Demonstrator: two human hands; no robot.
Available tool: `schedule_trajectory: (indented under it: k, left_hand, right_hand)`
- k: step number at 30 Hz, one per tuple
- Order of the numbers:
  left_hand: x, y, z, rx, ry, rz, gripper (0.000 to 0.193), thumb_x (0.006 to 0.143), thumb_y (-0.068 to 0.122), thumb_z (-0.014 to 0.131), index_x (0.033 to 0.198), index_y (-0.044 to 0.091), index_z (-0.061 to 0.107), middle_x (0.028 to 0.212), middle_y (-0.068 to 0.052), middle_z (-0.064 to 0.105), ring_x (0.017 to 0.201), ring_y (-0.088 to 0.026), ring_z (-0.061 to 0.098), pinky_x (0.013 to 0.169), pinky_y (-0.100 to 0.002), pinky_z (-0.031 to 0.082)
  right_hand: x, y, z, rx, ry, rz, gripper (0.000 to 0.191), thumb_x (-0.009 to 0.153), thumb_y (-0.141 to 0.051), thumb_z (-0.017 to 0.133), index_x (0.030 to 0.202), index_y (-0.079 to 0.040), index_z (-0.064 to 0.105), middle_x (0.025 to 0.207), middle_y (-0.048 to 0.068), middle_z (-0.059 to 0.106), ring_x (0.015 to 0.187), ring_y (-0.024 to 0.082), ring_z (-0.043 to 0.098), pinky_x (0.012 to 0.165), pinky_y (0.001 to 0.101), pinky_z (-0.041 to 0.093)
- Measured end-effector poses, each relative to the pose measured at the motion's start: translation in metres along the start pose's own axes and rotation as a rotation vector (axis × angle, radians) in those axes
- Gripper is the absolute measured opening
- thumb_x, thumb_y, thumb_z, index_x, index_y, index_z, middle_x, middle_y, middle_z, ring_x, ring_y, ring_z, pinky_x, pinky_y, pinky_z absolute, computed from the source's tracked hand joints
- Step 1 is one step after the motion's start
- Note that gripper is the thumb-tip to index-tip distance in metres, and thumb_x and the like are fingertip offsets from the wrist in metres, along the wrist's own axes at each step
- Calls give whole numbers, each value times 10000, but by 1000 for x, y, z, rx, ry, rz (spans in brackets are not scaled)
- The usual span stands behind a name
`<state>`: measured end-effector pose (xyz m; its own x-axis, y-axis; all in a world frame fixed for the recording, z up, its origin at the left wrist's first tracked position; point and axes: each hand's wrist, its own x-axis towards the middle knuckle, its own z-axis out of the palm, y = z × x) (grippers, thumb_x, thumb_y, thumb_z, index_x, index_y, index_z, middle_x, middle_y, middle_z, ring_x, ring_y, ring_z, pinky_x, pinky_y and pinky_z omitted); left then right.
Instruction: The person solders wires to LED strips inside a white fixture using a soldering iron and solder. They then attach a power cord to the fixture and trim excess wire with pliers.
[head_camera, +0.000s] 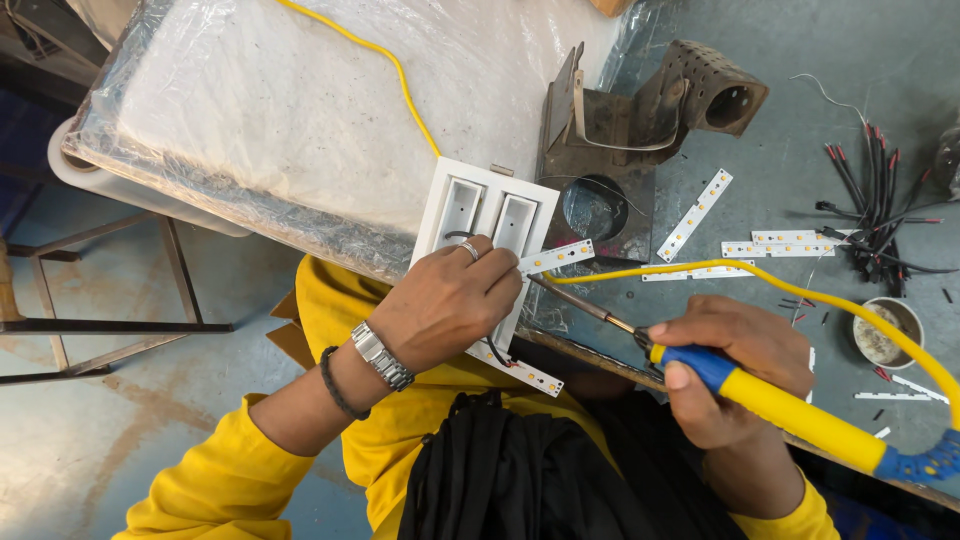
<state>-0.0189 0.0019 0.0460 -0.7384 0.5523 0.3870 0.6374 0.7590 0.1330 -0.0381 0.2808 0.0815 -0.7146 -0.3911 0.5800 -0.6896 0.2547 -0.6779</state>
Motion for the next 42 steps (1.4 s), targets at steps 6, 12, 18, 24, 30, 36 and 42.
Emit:
schedule_trajectory:
  k: [6, 12, 18, 24, 30, 36, 42]
  left_hand:
    - [1, 0, 4, 17, 22, -14, 46, 844, 84, 649, 816, 53, 630, 931, -80, 628, 798, -222, 629, 688, -350, 556]
    - [1, 0, 3, 15, 51, -2, 31, 829, 77, 649, 825, 50, 635, 936, -76, 629, 816, -221, 631, 694, -345, 556]
    - [0, 1, 1, 6, 41, -5, 31, 819, 82, 651, 818, 55, 634, 929, -78, 618, 827, -231, 626, 695, -354, 550]
    - [1, 1, 1, 2, 39, -5, 36, 814, 81, 644, 833, 52, 635, 928, -77, 612, 845, -233, 625, 706, -355, 551]
    - [1, 1, 3, -2, 40, -1, 46, 810, 85, 643, 840, 52, 632, 925, -77, 607, 846, -234, 626, 713, -355, 554]
    - [2, 0, 3, 3, 30, -2, 31, 812, 81, 640, 824, 58, 623, 907, -73, 595, 830, -229, 623, 704, -352, 552]
    - [2, 0, 3, -4, 41, -1, 41, 813, 85, 643, 828, 56, 618, 912, -75, 595, 830, -232, 625, 704, -355, 551]
  right_hand:
    - [3, 6, 2, -8, -37, -36, 256, 848, -225, 663, 923, 19, 685, 704, 76, 630, 540, 159, 597, 529, 247, 441]
    - [4, 11, 5, 56, -26, -107, 208, 862, -190, 663, 906, 13, 650, 807, 136, 693, 591, 175, 598, 528, 254, 458]
    - [5, 10, 3, 15, -67, -88, 224, 816, -178, 655, 905, 25, 690, 716, 64, 645, 559, 171, 586, 498, 256, 434]
    - [5, 6, 2, 10, -42, -86, 238, 819, -185, 664, 909, 33, 692, 707, 81, 644, 555, 171, 578, 493, 257, 425]
    - [3, 3, -5, 6, -24, -6, 245, 846, -206, 655, 947, 17, 678, 764, 88, 651, 555, 156, 599, 534, 241, 447]
    - [2, 10, 0, -7, -51, -51, 248, 823, -207, 664, 927, 15, 698, 710, 75, 636, 588, 173, 596, 523, 251, 443]
    - [-19, 20, -5, 145, 149, 38, 335, 925, -284, 704, 1033, 33, 702, 816, 90, 662, 615, 151, 604, 574, 261, 476]
